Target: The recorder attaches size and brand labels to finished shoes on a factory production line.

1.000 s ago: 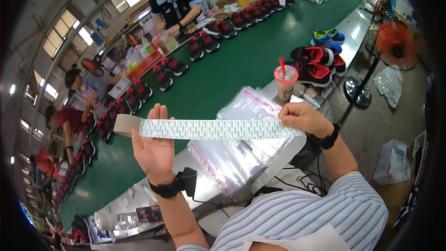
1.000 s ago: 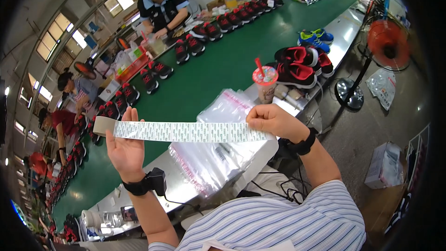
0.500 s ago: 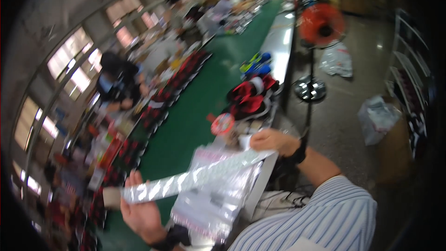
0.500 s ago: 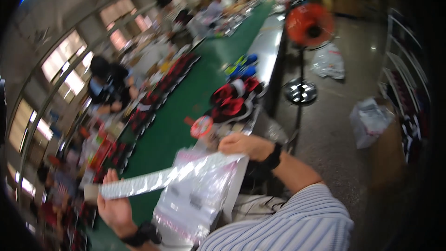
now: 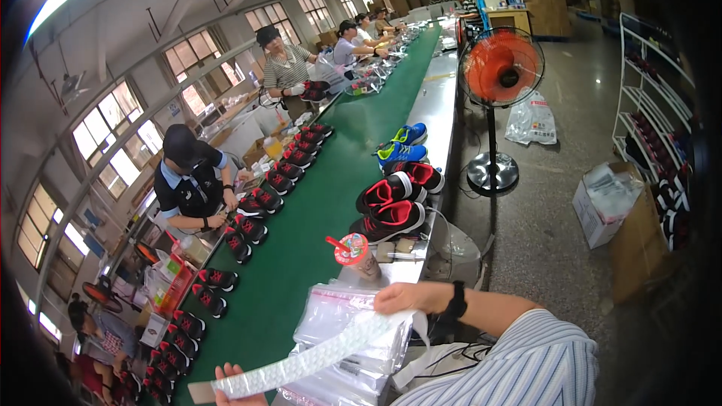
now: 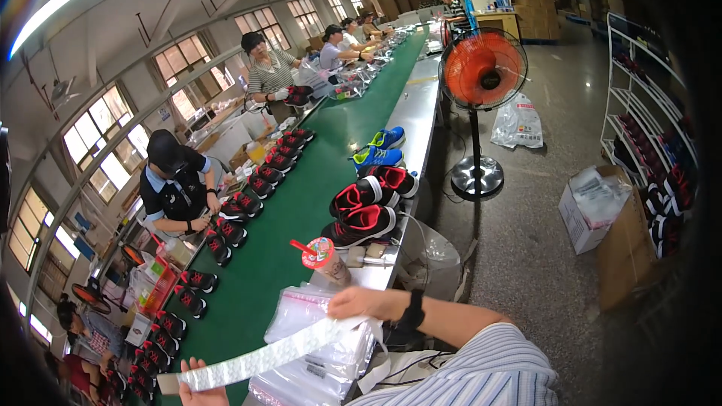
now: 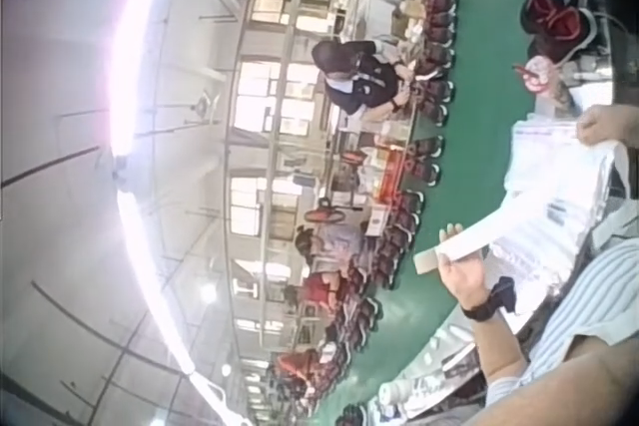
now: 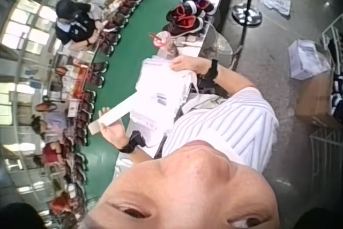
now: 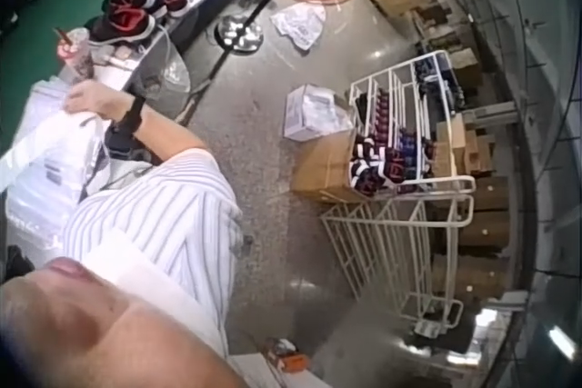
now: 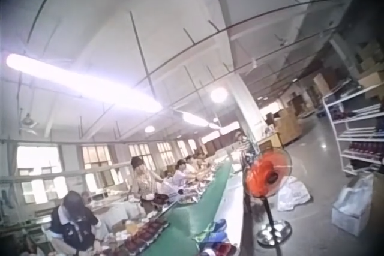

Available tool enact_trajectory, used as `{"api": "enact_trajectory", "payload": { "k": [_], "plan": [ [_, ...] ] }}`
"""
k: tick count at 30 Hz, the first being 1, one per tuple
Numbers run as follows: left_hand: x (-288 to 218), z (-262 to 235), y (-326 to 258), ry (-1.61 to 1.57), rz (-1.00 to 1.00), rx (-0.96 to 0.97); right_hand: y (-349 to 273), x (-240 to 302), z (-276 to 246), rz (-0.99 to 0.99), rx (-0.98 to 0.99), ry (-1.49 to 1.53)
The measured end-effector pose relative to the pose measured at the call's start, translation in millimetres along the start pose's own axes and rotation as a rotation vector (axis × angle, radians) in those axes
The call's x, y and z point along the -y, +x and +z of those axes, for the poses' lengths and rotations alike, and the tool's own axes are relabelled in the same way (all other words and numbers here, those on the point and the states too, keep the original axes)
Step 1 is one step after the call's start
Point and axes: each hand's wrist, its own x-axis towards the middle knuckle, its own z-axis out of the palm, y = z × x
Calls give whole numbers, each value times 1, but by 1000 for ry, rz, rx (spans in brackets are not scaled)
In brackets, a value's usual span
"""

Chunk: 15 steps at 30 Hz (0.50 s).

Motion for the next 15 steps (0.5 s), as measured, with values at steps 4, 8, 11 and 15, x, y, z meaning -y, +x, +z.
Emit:
{"api": "enact_trajectory", "payload": {
  "k": [4,8,11,15],
  "plan": [
    [-47,-83,-26,275,69,-253,31,-74,61,10,168,-226],
    [-78,-141,-51,365,-20,-536,45,-124,131,4,490,-376],
    [-56,-134,-83,853,60,-487,37,-133,165,99,611,-386],
    [-12,-113,-120,1525,152,-345,39,-160,180,-13,691,-433]
  ]
}}
